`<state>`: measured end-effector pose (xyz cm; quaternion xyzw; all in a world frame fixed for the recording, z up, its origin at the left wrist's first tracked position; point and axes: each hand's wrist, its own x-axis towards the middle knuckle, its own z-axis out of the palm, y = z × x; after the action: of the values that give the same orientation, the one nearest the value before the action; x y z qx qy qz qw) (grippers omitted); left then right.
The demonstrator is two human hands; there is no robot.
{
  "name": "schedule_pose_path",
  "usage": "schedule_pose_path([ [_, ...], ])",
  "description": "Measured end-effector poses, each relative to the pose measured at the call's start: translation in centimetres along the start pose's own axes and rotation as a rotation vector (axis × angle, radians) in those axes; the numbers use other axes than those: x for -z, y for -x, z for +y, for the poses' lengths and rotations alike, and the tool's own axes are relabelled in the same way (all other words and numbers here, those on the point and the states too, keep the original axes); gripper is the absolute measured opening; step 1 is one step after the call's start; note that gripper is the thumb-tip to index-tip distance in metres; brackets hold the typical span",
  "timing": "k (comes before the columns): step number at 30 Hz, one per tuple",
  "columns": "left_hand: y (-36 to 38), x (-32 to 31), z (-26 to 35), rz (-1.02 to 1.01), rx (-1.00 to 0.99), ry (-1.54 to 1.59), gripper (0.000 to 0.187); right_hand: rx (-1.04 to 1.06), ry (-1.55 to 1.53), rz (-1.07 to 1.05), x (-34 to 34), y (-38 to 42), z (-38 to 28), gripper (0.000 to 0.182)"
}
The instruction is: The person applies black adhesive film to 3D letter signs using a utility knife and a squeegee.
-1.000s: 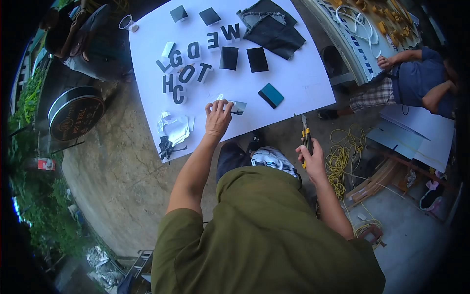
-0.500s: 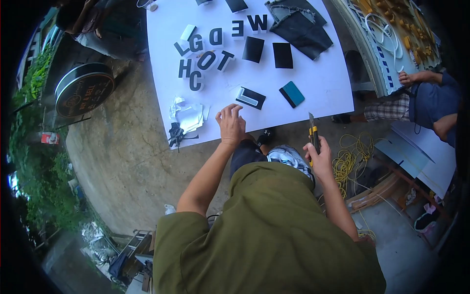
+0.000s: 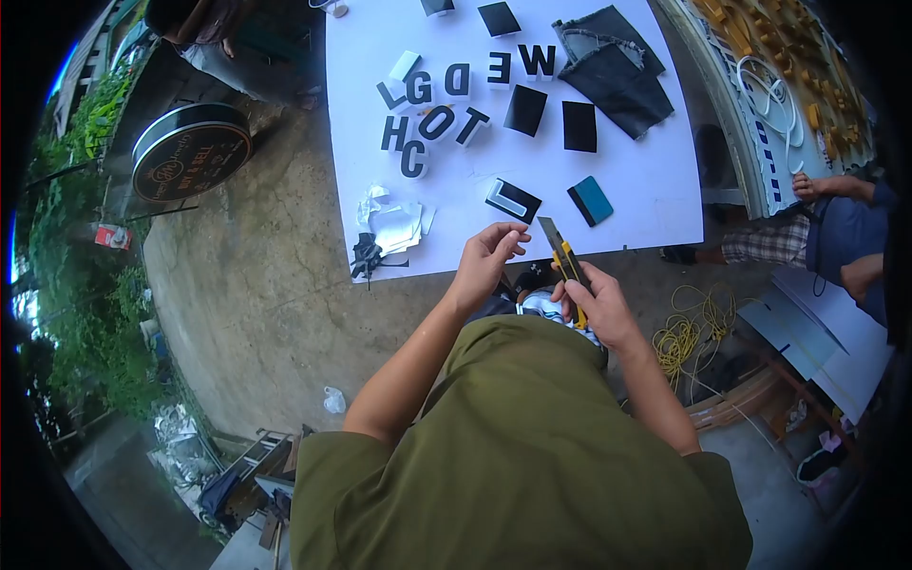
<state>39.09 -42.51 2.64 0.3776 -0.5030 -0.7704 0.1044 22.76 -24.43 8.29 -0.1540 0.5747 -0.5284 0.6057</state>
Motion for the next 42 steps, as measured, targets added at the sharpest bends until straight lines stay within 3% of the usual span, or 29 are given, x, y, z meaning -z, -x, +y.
schedule_pose_path([
  [7,-0.2,-1.4,3.2,-0.063,0.022,0.267,0.045,-0.022,-0.12,-0.04,-1.2,0.5,-1.5,0.029],
  [19,-0.7,-0.8,2.8,0.004,0.061,0.144,0.023,-0.06,-0.043,-0.064,-0.7,0.9,-0.2,0.028],
  [22,-1.4,0.4,2.0,0.198,0.107,0.336,0.022,-0.066,-0.01,-0.027,-0.4,0.9,0.3,0.029],
  [25,-3.9,3.5,-1.7,0.36,-0.035,-0.088,0.026,-0.037,0.03,0.066,0.6,1.0,1.6,0.033],
  [29,-5.9,3.6,-5.2,0.381,-0.074,-0.691,0.046,0.048,0.178,0.23,2.3,0.3,3.3,0.046],
  [30,-6.4,2.8,-5.9,0.401,-0.08,-0.784,0.07,0.067,0.218,0.267,2.6,-0.1,3.3,0.047],
  [34,-9.0,1.7,-8.1,0.456,-0.144,-0.907,0.085,0.029,0.407,0.376,2.8,-1.1,3.1,0.051],
  [42,-11.4,5.0,-7.6,0.225,-0.276,-1.053,0.065,0.082,0.553,0.369,2.7,-4.0,5.5,0.053],
])
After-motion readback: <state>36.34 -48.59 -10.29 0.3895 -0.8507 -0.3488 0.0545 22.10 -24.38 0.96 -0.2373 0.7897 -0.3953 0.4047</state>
